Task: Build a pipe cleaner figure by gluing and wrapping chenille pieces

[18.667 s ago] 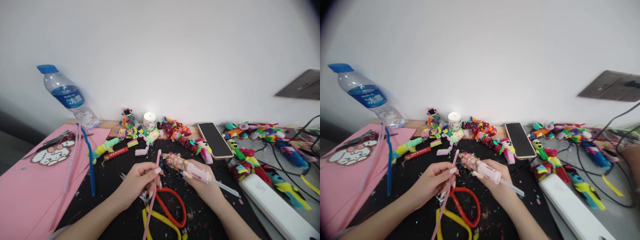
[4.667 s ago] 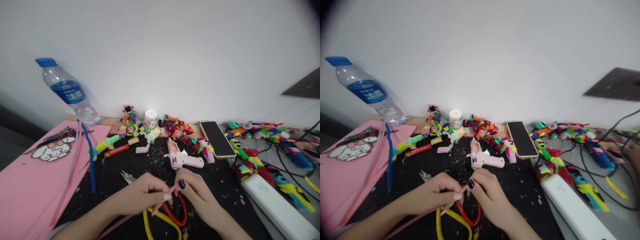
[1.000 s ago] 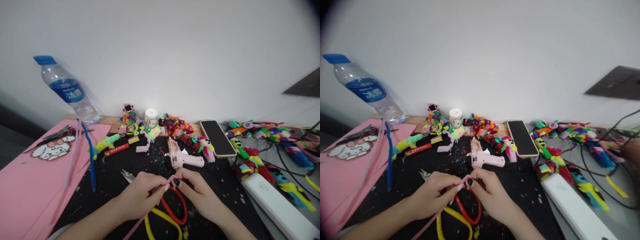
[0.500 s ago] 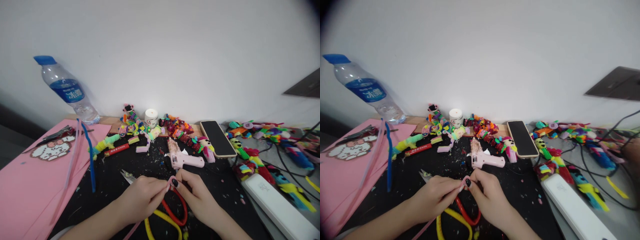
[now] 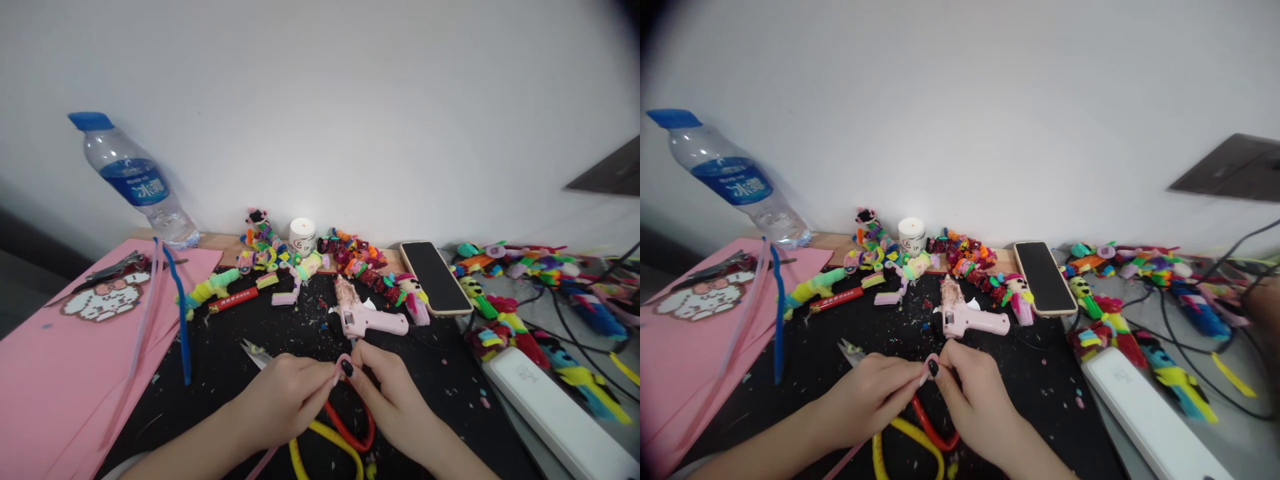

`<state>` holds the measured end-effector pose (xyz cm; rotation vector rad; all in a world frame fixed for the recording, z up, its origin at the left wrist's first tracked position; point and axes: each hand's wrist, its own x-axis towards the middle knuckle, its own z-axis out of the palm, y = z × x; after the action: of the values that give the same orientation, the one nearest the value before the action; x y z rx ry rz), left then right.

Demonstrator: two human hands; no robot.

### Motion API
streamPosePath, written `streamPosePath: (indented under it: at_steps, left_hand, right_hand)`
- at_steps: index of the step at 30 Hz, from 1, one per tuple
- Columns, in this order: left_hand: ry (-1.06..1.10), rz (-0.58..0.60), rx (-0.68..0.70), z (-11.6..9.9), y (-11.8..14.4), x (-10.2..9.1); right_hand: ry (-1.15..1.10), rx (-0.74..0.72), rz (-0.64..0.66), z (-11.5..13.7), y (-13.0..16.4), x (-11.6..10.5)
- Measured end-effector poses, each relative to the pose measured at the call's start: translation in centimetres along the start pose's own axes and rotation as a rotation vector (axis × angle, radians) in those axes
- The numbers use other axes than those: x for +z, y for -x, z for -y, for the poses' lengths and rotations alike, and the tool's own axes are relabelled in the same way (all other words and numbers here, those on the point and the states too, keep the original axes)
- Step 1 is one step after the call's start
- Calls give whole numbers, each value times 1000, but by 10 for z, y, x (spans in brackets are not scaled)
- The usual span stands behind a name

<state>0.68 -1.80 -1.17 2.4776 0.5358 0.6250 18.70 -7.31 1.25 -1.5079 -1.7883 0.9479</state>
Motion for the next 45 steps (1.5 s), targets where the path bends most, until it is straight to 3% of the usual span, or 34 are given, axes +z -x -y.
streamPosePath:
  at_steps: [18, 30, 45]
  left_hand:
    - [-53, 17, -4, 1, 0, 0]
    - [105, -117, -89, 2, -4, -4]
    - [82, -246, -92, 3, -5, -6]
  right_hand:
    - [93, -15, -16, -5, -1, 2]
    - [111, 14, -43, -6, -2, -2]
    - [91, 54, -50, -6, -4, -4]
